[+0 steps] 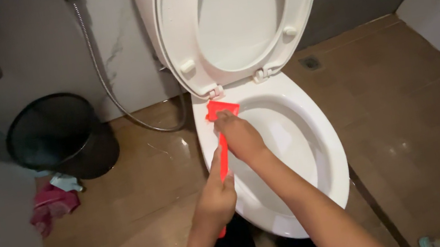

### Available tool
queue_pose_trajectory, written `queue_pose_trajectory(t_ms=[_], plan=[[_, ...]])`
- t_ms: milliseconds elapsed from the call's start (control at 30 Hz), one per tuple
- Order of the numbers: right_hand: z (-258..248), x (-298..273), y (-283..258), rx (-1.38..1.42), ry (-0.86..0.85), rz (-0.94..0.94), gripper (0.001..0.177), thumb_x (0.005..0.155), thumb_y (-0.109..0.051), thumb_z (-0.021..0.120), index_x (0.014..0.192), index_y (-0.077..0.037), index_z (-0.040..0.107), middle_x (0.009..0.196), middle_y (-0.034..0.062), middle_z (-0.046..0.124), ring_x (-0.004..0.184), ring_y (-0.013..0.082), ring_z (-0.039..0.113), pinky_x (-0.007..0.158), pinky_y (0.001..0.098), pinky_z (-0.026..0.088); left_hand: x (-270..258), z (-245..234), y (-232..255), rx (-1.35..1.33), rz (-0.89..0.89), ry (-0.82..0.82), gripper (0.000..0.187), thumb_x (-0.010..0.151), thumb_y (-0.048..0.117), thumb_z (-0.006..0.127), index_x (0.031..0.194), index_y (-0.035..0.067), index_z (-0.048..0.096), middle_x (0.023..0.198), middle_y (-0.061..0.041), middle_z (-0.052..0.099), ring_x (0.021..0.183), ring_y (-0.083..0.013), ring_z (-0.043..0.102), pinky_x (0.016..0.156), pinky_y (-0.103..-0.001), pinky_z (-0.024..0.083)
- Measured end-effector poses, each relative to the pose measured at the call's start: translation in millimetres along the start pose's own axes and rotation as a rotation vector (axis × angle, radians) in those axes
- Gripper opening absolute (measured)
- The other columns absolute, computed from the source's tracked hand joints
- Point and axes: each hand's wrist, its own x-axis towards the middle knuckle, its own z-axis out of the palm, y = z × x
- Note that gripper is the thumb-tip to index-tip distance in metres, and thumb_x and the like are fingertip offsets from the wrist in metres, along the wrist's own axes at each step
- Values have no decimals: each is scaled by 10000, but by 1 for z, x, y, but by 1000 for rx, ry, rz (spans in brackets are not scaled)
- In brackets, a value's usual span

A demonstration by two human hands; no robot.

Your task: Cleaning the inside of a toilet bowl using a brush and cleaning solution.

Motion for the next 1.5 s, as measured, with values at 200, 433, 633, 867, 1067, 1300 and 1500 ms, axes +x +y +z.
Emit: queue_pose_trajectory(t_ms=[200, 433, 633, 867, 1067, 1300, 1500], plan=[[6, -1, -9, 8, -66, 38, 111, 879, -57, 597, 939, 2, 670, 1122, 211, 670, 1022, 376, 682, 827, 468, 562, -16, -11, 33, 84, -259, 7, 638, 1006, 187, 443, 1610, 210, 235, 1599, -126, 433, 1462, -296, 439, 1147, -375, 354], [25, 5, 1, -144, 85, -196, 103, 818, -53, 592, 886, -22, 663, 1152, 204, 662, 1129, 360, 671, 881, 429, 570, -16, -10, 35, 234, -389, 74, 643, 998, 261, 475, 1607, 315, 276, 1479, -135, 586, 1351, -340, 576, 1060, -395, 490], [10, 30, -14, 4, -25, -68, 111, 876, -67, 592, 907, 3, 673, 1098, 169, 674, 1082, 364, 666, 847, 459, 540, 2, -14, 5, 39, -147, 104, 610, 1024, 175, 418, 1609, 165, 243, 1616, -165, 408, 1489, -312, 408, 1166, -394, 334], [44, 18, -4, 60, 50, -56, 106, 868, -46, 557, 895, -10, 653, 1208, 206, 665, 1219, 385, 611, 932, 460, 526, -8, -18, 9, 6, -144, 111, 623, 1012, 147, 407, 1611, 121, 238, 1649, -145, 348, 1531, -276, 335, 1209, -361, 264], [17, -2, -35, 133, -16, 42, 91, 867, -29, 558, 897, -9, 641, 1181, 192, 672, 1213, 372, 618, 914, 457, 536, -34, -17, 22, -29, -133, 92, 617, 1016, 144, 404, 1608, 92, 237, 1646, -151, 362, 1529, -273, 346, 1204, -353, 271], [22, -32, -30, 84, 123, -121, 97, 794, -9, 568, 868, -28, 629, 1214, 234, 647, 1148, 414, 630, 864, 474, 532, -57, -16, 35, 54, -182, 30, 636, 1001, 144, 409, 1609, 120, 224, 1628, -190, 377, 1516, -307, 362, 1191, -363, 292], [1, -47, -45, 179, -61, 124, 82, 886, -27, 572, 934, -34, 638, 1221, 202, 658, 1087, 387, 637, 871, 469, 536, -67, -11, 51, 126, -382, -41, 673, 995, 191, 412, 1631, 174, 189, 1537, -224, 481, 1457, -335, 451, 1178, -356, 344]])
